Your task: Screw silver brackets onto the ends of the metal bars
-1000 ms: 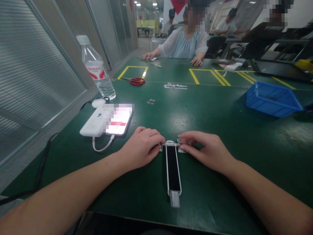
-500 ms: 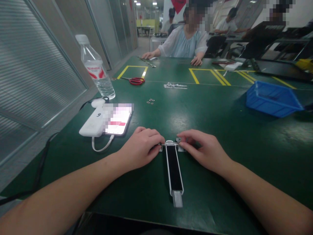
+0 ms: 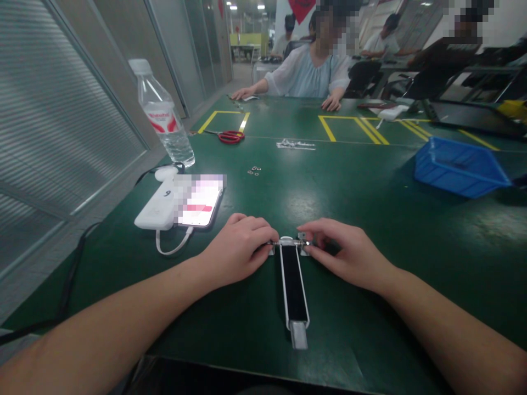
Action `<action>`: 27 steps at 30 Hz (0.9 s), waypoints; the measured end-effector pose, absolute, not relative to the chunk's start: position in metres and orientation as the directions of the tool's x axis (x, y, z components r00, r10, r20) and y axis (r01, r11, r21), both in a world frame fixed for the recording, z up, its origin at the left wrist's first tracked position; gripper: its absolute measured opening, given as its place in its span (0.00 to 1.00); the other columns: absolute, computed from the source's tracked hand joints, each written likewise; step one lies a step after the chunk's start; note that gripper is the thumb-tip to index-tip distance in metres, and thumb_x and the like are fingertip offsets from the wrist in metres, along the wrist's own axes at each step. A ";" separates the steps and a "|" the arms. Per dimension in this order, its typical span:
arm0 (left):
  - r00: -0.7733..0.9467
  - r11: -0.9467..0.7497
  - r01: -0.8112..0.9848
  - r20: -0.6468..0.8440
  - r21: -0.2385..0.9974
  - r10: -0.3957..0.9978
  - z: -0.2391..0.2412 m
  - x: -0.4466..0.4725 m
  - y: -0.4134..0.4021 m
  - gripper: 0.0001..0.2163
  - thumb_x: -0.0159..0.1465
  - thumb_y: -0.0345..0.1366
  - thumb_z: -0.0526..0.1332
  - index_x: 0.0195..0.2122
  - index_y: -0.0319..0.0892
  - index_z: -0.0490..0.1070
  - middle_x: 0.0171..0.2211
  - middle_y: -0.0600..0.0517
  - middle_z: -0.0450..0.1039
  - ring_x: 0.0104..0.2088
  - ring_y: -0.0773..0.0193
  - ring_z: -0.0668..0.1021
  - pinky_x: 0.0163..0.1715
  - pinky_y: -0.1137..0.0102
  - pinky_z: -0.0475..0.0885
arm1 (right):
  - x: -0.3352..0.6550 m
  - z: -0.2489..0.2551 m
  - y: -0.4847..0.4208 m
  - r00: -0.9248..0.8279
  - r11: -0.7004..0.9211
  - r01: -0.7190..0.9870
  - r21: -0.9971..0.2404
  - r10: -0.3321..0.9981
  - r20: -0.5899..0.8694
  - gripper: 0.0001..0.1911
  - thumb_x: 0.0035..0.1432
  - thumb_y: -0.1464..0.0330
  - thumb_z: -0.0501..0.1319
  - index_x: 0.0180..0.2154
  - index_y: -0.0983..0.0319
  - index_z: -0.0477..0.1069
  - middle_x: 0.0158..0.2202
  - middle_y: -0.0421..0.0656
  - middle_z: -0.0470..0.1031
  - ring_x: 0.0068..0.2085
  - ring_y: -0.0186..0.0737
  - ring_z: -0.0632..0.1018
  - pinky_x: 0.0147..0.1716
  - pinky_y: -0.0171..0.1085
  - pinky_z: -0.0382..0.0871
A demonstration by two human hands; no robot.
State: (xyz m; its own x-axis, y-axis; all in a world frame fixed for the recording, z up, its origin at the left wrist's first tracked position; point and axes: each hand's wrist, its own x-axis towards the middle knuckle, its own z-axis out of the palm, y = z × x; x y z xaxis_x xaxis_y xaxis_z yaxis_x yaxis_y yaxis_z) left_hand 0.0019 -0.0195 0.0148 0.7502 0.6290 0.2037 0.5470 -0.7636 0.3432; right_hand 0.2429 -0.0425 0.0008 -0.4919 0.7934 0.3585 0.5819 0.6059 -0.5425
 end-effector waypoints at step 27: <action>0.745 -0.769 0.548 0.228 0.329 0.627 0.009 0.001 -0.018 0.08 0.63 0.29 0.55 0.40 0.44 0.71 0.39 0.52 0.76 0.41 0.60 0.75 0.42 0.63 0.60 | 0.243 0.005 -0.044 -0.487 0.578 0.612 -0.540 0.813 0.318 0.10 0.59 0.71 0.59 0.44 0.61 0.71 0.31 0.41 0.75 0.28 0.34 0.75 0.26 0.33 0.70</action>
State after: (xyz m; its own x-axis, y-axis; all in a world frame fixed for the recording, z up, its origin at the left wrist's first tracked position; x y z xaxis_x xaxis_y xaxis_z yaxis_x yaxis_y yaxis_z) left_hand 0.0007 -0.0181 0.0092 0.7446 0.6274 0.2279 0.5476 -0.7694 0.3287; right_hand 0.2430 -0.0435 0.0054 -0.4874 0.8133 0.3178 0.6123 0.5778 -0.5397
